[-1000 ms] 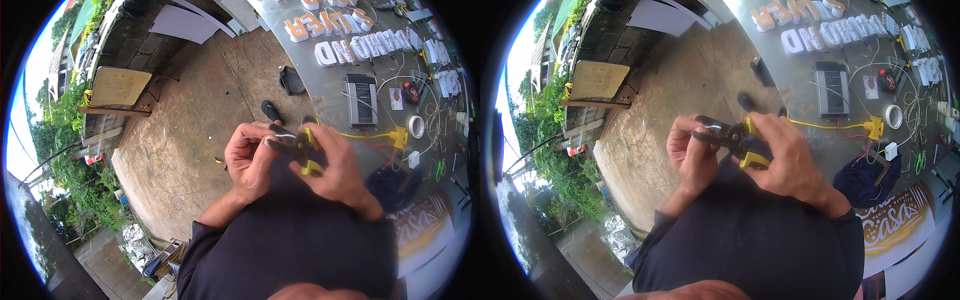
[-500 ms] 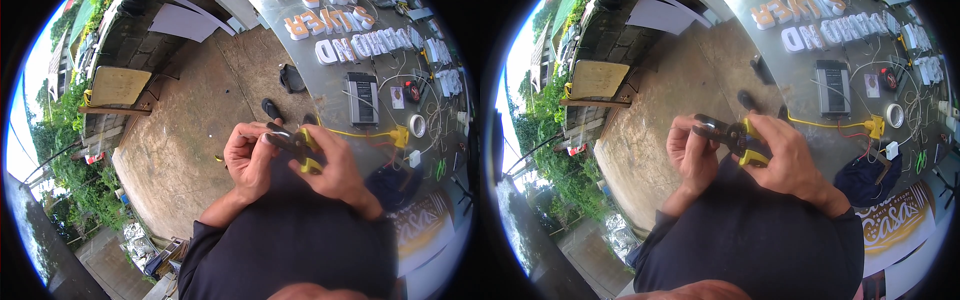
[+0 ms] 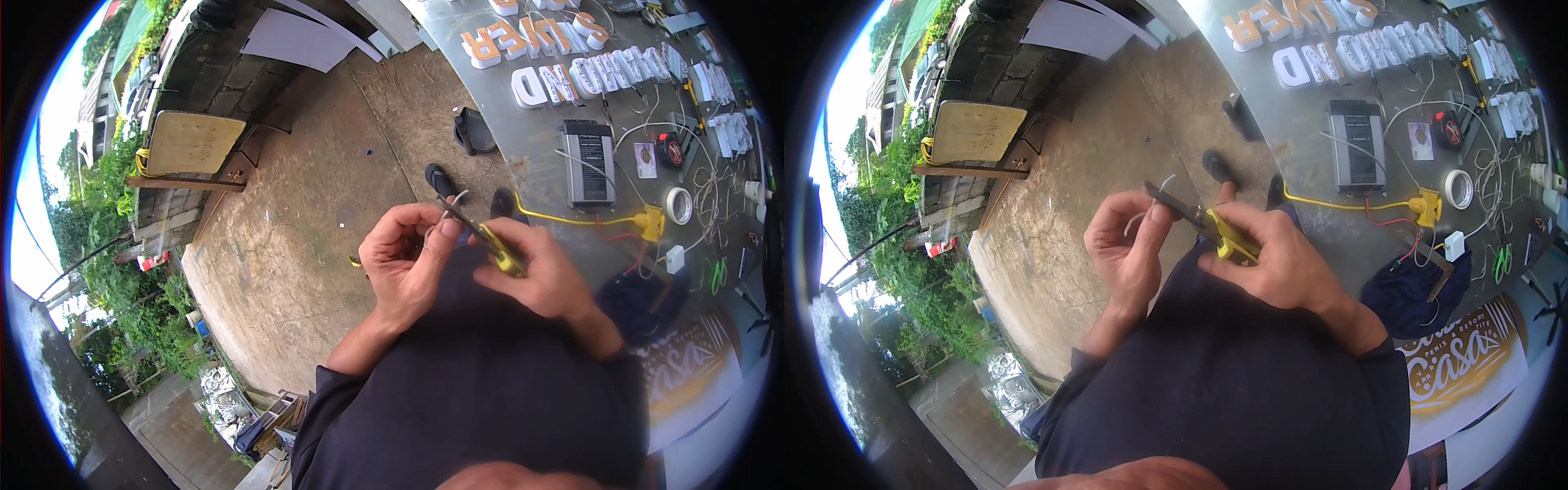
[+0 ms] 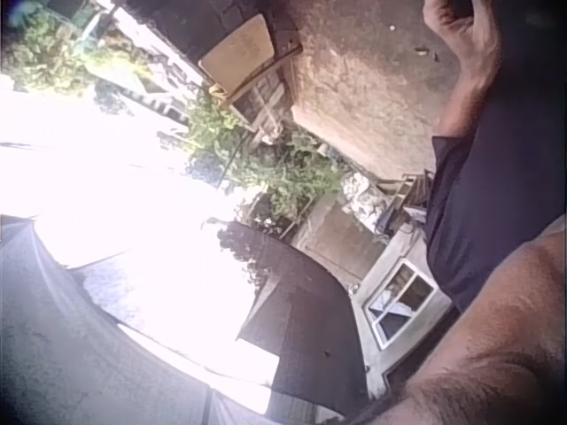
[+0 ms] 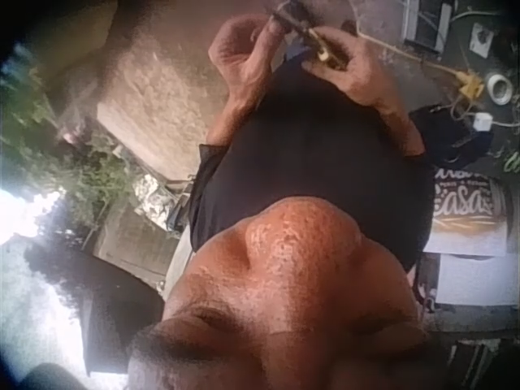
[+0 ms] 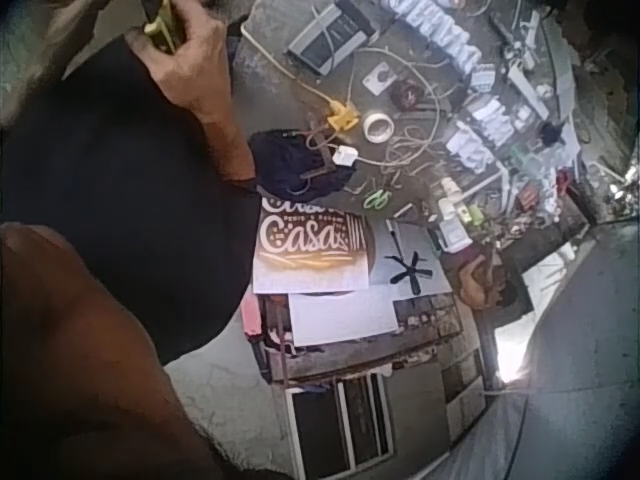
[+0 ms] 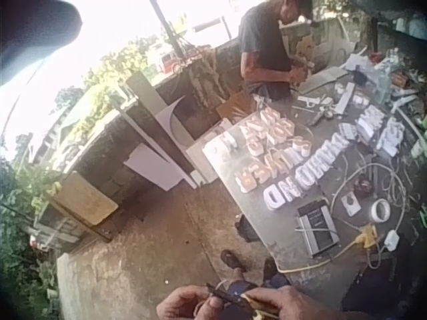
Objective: Wiring and preparing illuminated acrylic sign letters on a work table.
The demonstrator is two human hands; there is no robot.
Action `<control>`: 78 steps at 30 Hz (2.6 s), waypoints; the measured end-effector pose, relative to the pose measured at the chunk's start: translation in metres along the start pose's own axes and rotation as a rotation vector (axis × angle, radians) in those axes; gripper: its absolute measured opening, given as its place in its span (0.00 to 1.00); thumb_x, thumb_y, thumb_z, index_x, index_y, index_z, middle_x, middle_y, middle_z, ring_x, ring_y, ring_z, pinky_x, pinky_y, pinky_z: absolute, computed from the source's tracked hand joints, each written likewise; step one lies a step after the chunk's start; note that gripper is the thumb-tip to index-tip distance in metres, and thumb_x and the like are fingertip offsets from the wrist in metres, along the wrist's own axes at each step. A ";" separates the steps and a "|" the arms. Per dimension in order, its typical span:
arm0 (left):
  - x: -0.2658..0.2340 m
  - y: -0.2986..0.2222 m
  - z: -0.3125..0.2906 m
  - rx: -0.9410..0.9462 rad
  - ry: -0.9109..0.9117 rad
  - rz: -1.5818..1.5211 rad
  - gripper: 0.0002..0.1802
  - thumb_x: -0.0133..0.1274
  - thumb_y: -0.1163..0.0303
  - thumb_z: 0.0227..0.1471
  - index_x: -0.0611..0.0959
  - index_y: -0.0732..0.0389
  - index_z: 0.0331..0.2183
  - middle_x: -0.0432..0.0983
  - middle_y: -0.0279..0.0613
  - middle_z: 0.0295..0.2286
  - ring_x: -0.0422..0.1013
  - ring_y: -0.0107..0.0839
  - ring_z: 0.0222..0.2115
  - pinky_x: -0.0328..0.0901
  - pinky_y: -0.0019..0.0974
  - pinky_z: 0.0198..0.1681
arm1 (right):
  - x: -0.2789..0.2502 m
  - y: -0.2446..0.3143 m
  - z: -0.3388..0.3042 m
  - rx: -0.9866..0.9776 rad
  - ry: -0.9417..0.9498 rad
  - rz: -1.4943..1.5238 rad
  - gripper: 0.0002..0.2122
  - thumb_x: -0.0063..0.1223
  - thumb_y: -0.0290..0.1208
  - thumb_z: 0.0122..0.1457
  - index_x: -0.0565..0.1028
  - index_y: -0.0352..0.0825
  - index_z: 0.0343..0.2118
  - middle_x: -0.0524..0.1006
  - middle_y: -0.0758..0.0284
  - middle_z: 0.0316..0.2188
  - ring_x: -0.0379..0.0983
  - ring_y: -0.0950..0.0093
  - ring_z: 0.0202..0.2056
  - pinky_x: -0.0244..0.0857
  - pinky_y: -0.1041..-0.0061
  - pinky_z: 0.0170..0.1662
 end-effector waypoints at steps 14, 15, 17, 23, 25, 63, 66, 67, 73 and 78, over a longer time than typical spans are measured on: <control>-0.007 0.001 0.001 0.036 -0.114 0.036 0.05 0.57 0.74 0.59 0.80 0.67 0.34 0.82 0.44 0.26 0.69 0.20 0.20 0.61 0.23 0.23 | -0.001 0.014 0.005 -0.181 -0.205 -0.255 0.23 0.69 0.29 0.49 0.73 0.28 0.47 0.77 0.57 0.31 0.74 0.66 0.29 0.67 0.70 0.33; -0.007 0.002 0.001 0.037 -0.116 0.036 0.05 0.57 0.74 0.59 0.80 0.67 0.34 0.82 0.44 0.26 0.69 0.20 0.20 0.61 0.23 0.23 | -0.001 0.015 0.006 -0.174 -0.210 -0.276 0.25 0.69 0.30 0.48 0.73 0.25 0.48 0.77 0.49 0.31 0.78 0.57 0.30 0.69 0.66 0.34; -0.009 0.003 0.000 0.036 -0.132 0.008 0.05 0.57 0.75 0.59 0.80 0.67 0.33 0.81 0.44 0.25 0.69 0.20 0.19 0.61 0.23 0.23 | -0.001 0.014 0.006 -0.171 -0.217 -0.275 0.26 0.70 0.30 0.48 0.73 0.25 0.48 0.78 0.50 0.31 0.78 0.57 0.30 0.69 0.66 0.34; -0.009 0.004 -0.001 0.043 -0.150 -0.016 0.05 0.57 0.75 0.59 0.80 0.66 0.32 0.81 0.45 0.24 0.69 0.20 0.19 0.60 0.23 0.23 | -0.002 0.016 0.005 -0.200 -0.239 -0.307 0.26 0.70 0.30 0.47 0.73 0.26 0.49 0.78 0.51 0.32 0.77 0.59 0.29 0.70 0.67 0.33; -0.009 0.005 -0.001 0.048 -0.150 -0.019 0.05 0.57 0.75 0.59 0.80 0.66 0.32 0.81 0.45 0.24 0.69 0.20 0.19 0.60 0.23 0.23 | -0.002 0.016 0.005 -0.206 -0.241 -0.312 0.26 0.70 0.30 0.47 0.73 0.26 0.49 0.78 0.51 0.32 0.77 0.58 0.29 0.70 0.67 0.33; -0.021 0.008 -0.013 -0.187 0.064 -0.121 0.07 0.54 0.70 0.62 0.78 0.64 0.36 0.83 0.45 0.29 0.75 0.19 0.23 0.59 0.19 0.20 | 0.001 0.026 0.002 -0.396 -0.223 -0.506 0.22 0.69 0.26 0.47 0.73 0.30 0.46 0.77 0.60 0.31 0.76 0.66 0.28 0.70 0.71 0.31; -0.023 0.010 -0.014 -0.180 0.030 -0.137 0.07 0.54 0.70 0.62 0.78 0.64 0.35 0.83 0.45 0.28 0.75 0.20 0.23 0.59 0.19 0.20 | 0.001 0.025 0.002 -0.419 -0.238 -0.520 0.22 0.69 0.26 0.46 0.73 0.30 0.45 0.76 0.61 0.30 0.76 0.66 0.28 0.70 0.72 0.31; -0.023 0.011 -0.015 -0.182 0.024 -0.149 0.07 0.54 0.71 0.62 0.78 0.64 0.35 0.83 0.46 0.28 0.75 0.20 0.23 0.60 0.19 0.21 | 0.002 0.024 0.003 -0.419 -0.237 -0.521 0.22 0.69 0.26 0.46 0.73 0.30 0.45 0.76 0.61 0.30 0.76 0.66 0.28 0.70 0.72 0.31; -0.020 0.010 -0.013 -0.152 0.025 -0.184 0.06 0.53 0.72 0.63 0.78 0.66 0.37 0.83 0.46 0.28 0.72 0.18 0.22 0.63 0.21 0.26 | 0.006 0.021 0.003 -0.383 -0.200 -0.503 0.23 0.69 0.27 0.47 0.73 0.30 0.47 0.77 0.61 0.32 0.77 0.67 0.29 0.71 0.73 0.32; -0.021 0.011 -0.014 -0.130 0.033 -0.168 0.06 0.53 0.73 0.63 0.79 0.67 0.39 0.83 0.45 0.27 0.70 0.17 0.21 0.62 0.21 0.27 | 0.004 0.019 0.004 -0.347 -0.233 -0.366 0.22 0.67 0.25 0.42 0.74 0.30 0.44 0.77 0.58 0.32 0.76 0.59 0.31 0.70 0.67 0.32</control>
Point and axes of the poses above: each hand's wrist, its own z-axis towards the middle knuckle, its own x-axis out of the palm, y = z × x, the point moved 7 cm from there along z, towards the middle knuckle
